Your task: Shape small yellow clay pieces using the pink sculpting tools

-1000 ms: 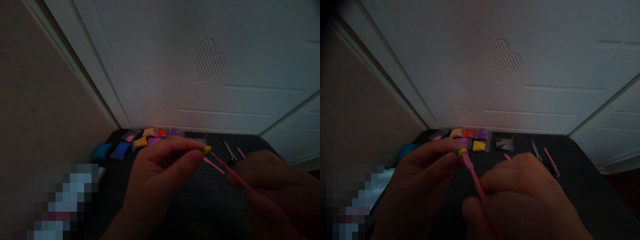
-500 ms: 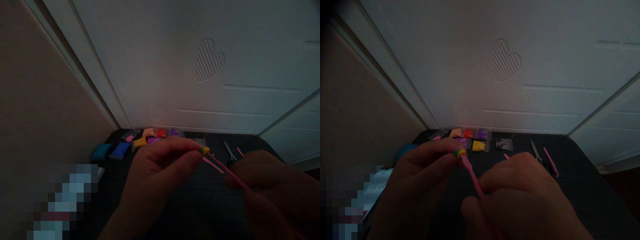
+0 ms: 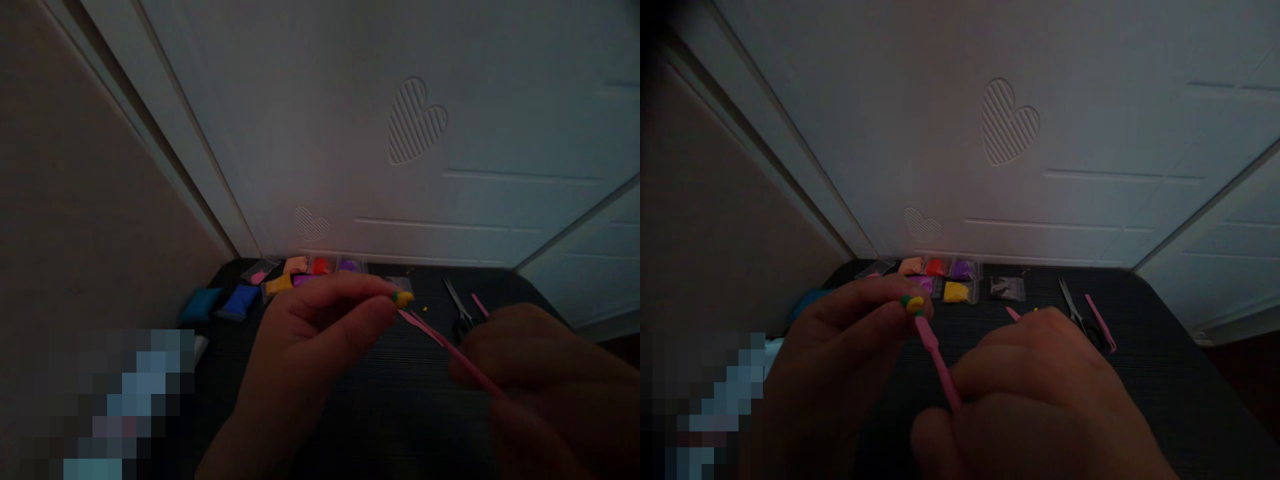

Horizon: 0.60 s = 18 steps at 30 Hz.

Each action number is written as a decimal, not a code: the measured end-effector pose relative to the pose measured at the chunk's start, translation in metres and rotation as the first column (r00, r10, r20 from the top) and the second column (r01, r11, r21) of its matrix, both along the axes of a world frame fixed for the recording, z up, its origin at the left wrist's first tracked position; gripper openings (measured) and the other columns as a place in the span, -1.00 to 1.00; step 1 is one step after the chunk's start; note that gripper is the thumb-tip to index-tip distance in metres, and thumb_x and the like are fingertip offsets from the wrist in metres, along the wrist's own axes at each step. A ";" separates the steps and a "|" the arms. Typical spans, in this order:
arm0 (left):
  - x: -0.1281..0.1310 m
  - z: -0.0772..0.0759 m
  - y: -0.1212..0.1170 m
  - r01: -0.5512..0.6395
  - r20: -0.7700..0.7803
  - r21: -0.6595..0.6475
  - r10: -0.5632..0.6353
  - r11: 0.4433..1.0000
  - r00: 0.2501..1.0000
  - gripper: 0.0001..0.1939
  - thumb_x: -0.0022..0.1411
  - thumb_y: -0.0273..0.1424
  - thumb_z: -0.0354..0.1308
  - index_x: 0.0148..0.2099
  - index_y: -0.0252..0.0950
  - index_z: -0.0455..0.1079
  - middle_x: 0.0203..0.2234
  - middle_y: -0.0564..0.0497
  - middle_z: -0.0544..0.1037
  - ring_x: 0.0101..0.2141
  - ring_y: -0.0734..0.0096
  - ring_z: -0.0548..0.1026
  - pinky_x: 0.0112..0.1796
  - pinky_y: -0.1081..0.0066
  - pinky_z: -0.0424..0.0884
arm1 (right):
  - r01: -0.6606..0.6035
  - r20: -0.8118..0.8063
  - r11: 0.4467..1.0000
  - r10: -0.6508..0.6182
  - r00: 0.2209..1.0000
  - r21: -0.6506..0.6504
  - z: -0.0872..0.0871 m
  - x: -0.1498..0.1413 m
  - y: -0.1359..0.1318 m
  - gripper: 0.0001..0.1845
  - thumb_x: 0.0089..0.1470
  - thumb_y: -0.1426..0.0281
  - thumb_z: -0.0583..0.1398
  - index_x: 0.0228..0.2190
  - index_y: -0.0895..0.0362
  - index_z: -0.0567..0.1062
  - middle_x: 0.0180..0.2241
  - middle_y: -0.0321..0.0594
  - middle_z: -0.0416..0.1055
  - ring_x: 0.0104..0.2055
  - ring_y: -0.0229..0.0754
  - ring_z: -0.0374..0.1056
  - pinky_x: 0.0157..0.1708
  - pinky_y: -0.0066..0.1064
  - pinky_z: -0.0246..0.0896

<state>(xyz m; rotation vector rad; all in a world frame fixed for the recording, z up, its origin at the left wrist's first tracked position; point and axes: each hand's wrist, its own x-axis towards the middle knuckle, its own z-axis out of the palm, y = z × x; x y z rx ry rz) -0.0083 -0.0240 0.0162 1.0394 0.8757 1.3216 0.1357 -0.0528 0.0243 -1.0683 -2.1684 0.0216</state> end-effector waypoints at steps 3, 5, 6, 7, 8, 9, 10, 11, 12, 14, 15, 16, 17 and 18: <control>0.000 0.000 -0.001 -0.011 0.021 -0.010 0.011 1.000 1.000 -0.92 -0.07 -0.48 0.20 -0.46 -0.21 0.47 -0.56 0.09 0.52 -0.49 0.44 0.44 -0.44 0.47 0.33 | 0.018 0.005 0.999 -0.018 1.000 0.050 0.007 -0.002 0.002 -0.64 -0.21 0.39 0.12 -0.89 0.07 0.17 -0.90 -0.46 0.20 -0.83 -0.36 0.12 -0.84 -0.48 0.04; 0.001 0.000 -0.001 -0.001 0.029 -0.014 0.001 1.000 1.000 -0.93 -0.06 -0.48 0.20 -0.45 -0.21 0.47 -0.55 0.08 0.52 -0.49 0.43 0.44 -0.45 0.46 0.32 | 0.035 -0.031 0.994 -0.032 0.999 0.106 0.011 -0.004 0.002 -0.62 -0.23 0.40 0.13 -0.92 0.07 0.15 -0.91 -0.44 0.20 -0.84 -0.37 0.11 -0.87 -0.51 0.02; 0.001 0.000 -0.002 0.007 0.030 -0.015 -0.007 1.000 1.000 -0.94 -0.06 -0.47 0.20 -0.45 -0.22 0.47 -0.55 0.08 0.52 -0.50 0.43 0.44 -0.45 0.46 0.32 | 0.038 -0.042 0.991 -0.033 0.999 0.126 0.012 -0.004 0.001 -0.62 -0.23 0.40 0.13 -0.92 0.07 0.16 -0.89 -0.43 0.22 -0.84 -0.37 0.13 -0.86 -0.51 0.05; 0.001 0.000 -0.002 0.016 0.029 -0.013 -0.015 1.000 0.999 -0.94 -0.06 -0.47 0.20 -0.45 -0.22 0.47 -0.55 0.08 0.52 -0.50 0.43 0.44 -0.46 0.46 0.31 | 0.035 -0.043 0.991 -0.030 0.999 0.131 0.012 -0.004 0.001 -0.62 -0.22 0.39 0.13 -0.92 0.07 0.17 -0.88 -0.43 0.25 -0.83 -0.37 0.15 -0.84 -0.51 0.09; 0.001 0.000 -0.002 0.020 0.021 -0.014 -0.020 1.000 1.000 -0.94 -0.06 -0.47 0.20 -0.46 -0.23 0.47 -0.56 0.07 0.51 -0.51 0.44 0.44 -0.46 0.46 0.31 | 0.030 -0.040 0.993 -0.026 0.999 0.112 0.011 -0.004 0.000 -0.62 -0.21 0.38 0.13 -0.91 0.07 0.18 -0.88 -0.43 0.25 -0.82 -0.37 0.15 -0.83 -0.52 0.10; 0.002 0.001 -0.002 0.017 0.010 -0.015 -0.016 1.000 1.000 -0.94 -0.06 -0.48 0.20 -0.46 -0.23 0.47 -0.56 0.07 0.51 -0.51 0.43 0.44 -0.46 0.46 0.31 | 0.034 -0.035 0.997 -0.031 0.999 0.072 0.010 -0.003 -0.001 -0.62 -0.20 0.37 0.14 -0.90 0.07 0.19 -0.88 -0.44 0.23 -0.83 -0.38 0.14 -0.84 -0.53 0.08; 0.002 0.001 -0.002 0.007 -0.001 -0.014 -0.007 1.000 1.000 -0.94 -0.05 -0.48 0.20 -0.46 -0.24 0.47 -0.56 0.07 0.51 -0.51 0.43 0.44 -0.45 0.46 0.31 | 0.039 -0.031 0.999 -0.038 0.999 0.027 0.010 -0.003 -0.001 -0.61 -0.20 0.35 0.15 -0.90 0.07 0.19 -0.90 -0.45 0.20 -0.85 -0.40 0.10 -0.88 -0.55 0.02; 0.002 0.001 -0.002 -0.003 -0.009 -0.007 0.003 1.000 1.000 -0.94 -0.05 -0.49 0.19 -0.46 -0.24 0.47 -0.56 0.08 0.51 -0.50 0.43 0.44 -0.45 0.46 0.31 | 0.044 -0.038 0.999 -0.044 0.998 -0.010 0.009 -0.002 -0.001 -0.60 -0.20 0.35 0.16 -0.91 0.08 0.17 -0.92 -0.46 0.16 -0.88 -0.43 0.04 -0.92 -0.57 -0.06; 0.001 0.001 -0.002 -0.008 -0.014 0.001 0.008 1.000 1.000 -0.93 -0.05 -0.49 0.19 -0.46 -0.23 0.47 -0.56 0.08 0.51 -0.49 0.43 0.44 -0.45 0.47 0.32 | 0.056 -0.052 0.998 -0.057 0.997 -0.020 0.008 -0.002 -0.001 -0.58 -0.21 0.35 0.17 -0.92 0.09 0.15 -0.93 -0.47 0.12 -0.91 -0.45 -0.01 -0.93 -0.57 -0.11; 0.001 0.001 -0.002 0.004 -0.011 0.024 -0.004 1.000 1.000 -0.92 -0.04 -0.49 0.19 -0.45 -0.21 0.48 -0.55 0.10 0.51 -0.49 0.44 0.45 -0.46 0.49 0.32 | 0.072 -0.073 0.997 -0.072 0.995 -0.011 0.007 -0.001 -0.001 -0.57 -0.20 0.35 0.17 -0.92 0.09 0.15 -0.93 -0.47 0.15 -0.92 -0.45 -0.01 -0.90 -0.57 -0.04; 0.001 0.001 -0.001 0.015 -0.004 0.038 -0.015 0.999 1.000 -0.92 -0.04 -0.49 0.19 -0.45 -0.20 0.48 -0.55 0.11 0.52 -0.49 0.46 0.45 -0.46 0.51 0.31 | 0.075 -0.073 0.997 -0.075 0.995 -0.012 0.007 -0.001 -0.001 -0.57 -0.19 0.36 0.17 -0.91 0.08 0.15 -0.92 -0.46 0.17 -0.91 -0.44 0.02 -0.88 -0.58 0.00; 0.000 0.002 -0.001 0.021 -0.001 0.046 -0.021 0.999 1.000 -0.91 -0.04 -0.49 0.19 -0.45 -0.20 0.48 -0.55 0.12 0.52 -0.50 0.48 0.44 -0.47 0.52 0.31 | 0.068 -0.063 0.997 -0.070 0.996 -0.032 0.006 0.000 -0.001 -0.58 -0.18 0.36 0.16 -0.90 0.08 0.15 -0.92 -0.47 0.17 -0.91 -0.44 0.02 -0.88 -0.58 -0.01; 0.001 0.002 -0.001 0.025 -0.004 0.046 -0.025 0.999 1.000 -0.91 -0.04 -0.50 0.20 -0.45 -0.20 0.48 -0.56 0.12 0.52 -0.51 0.49 0.44 -0.48 0.53 0.31 | 0.065 -0.055 0.997 -0.068 0.996 -0.052 0.005 0.000 -0.001 -0.58 -0.17 0.36 0.15 -0.89 0.07 0.15 -0.93 -0.47 0.15 -0.92 -0.45 0.00 -0.91 -0.58 -0.06; 0.001 0.002 -0.001 0.019 -0.012 0.039 -0.019 0.999 1.000 -0.91 -0.04 -0.50 0.19 -0.46 -0.20 0.48 -0.56 0.12 0.51 -0.52 0.49 0.44 -0.49 0.53 0.30 | 0.054 -0.046 0.996 -0.057 0.997 -0.069 0.004 0.001 -0.001 -0.59 -0.16 0.36 0.14 -0.88 0.07 0.15 -0.93 -0.48 0.14 -0.93 -0.46 -0.03 -0.94 -0.56 -0.13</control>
